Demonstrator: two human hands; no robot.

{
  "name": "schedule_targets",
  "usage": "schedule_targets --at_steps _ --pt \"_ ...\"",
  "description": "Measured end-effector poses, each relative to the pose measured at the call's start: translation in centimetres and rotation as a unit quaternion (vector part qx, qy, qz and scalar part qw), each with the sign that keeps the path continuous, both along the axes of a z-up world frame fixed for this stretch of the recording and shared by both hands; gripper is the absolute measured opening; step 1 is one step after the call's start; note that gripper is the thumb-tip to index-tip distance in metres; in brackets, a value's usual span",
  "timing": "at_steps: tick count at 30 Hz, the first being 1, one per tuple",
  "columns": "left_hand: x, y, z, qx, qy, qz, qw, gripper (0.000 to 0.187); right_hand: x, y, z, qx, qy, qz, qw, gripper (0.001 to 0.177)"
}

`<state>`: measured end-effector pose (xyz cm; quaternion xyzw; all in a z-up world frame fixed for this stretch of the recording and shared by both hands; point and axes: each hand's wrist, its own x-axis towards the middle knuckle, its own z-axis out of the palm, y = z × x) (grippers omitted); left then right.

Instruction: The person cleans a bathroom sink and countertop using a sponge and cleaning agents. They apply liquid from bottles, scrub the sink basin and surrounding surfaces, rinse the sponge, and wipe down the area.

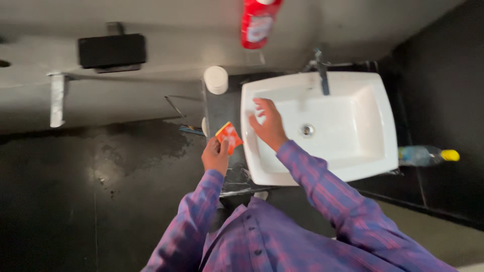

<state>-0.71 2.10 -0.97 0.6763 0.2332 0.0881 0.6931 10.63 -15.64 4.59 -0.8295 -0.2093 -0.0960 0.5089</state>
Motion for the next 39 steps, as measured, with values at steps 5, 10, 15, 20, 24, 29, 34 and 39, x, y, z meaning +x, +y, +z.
schedule_targets --at_steps 5,10,15,20,24,29,34,39 --pt "-4.6 6.9 0.2 0.010 0.087 0.061 0.994 0.023 8.2 12.5 -7.7 -0.011 0.174 -0.117 0.978 0.093" --pt "-8.3 12.3 -0.3 0.059 0.129 0.086 0.986 0.025 12.7 17.6 -14.4 -0.016 0.076 -0.232 0.970 0.125" --pt "-11.0 16.7 -1.6 -0.018 0.160 0.101 0.982 0.028 12.9 19.3 -18.0 0.014 0.017 -0.274 0.962 0.131" --pt "-11.8 19.5 -2.4 0.001 0.183 0.073 0.980 0.025 13.4 20.2 -18.5 0.055 0.029 -0.309 0.949 0.122" --pt "-11.5 20.5 -2.9 0.015 0.173 0.044 0.984 0.024 13.6 19.9 -17.7 0.009 -0.021 -0.312 0.950 0.115" --pt "-9.5 20.5 -2.1 0.007 0.164 0.031 0.986 0.021 11.0 20.7 -14.0 0.030 -0.002 -0.303 0.952 0.108" --pt "-6.0 18.8 -0.5 0.013 0.120 -0.016 0.993 0.023 3.8 19.8 -6.4 0.083 0.002 -0.252 0.964 0.105" --pt "-1.7 14.8 0.4 0.028 0.076 -0.070 0.994 0.024 -4.7 14.2 1.0 0.189 0.083 -0.196 0.959 0.104"
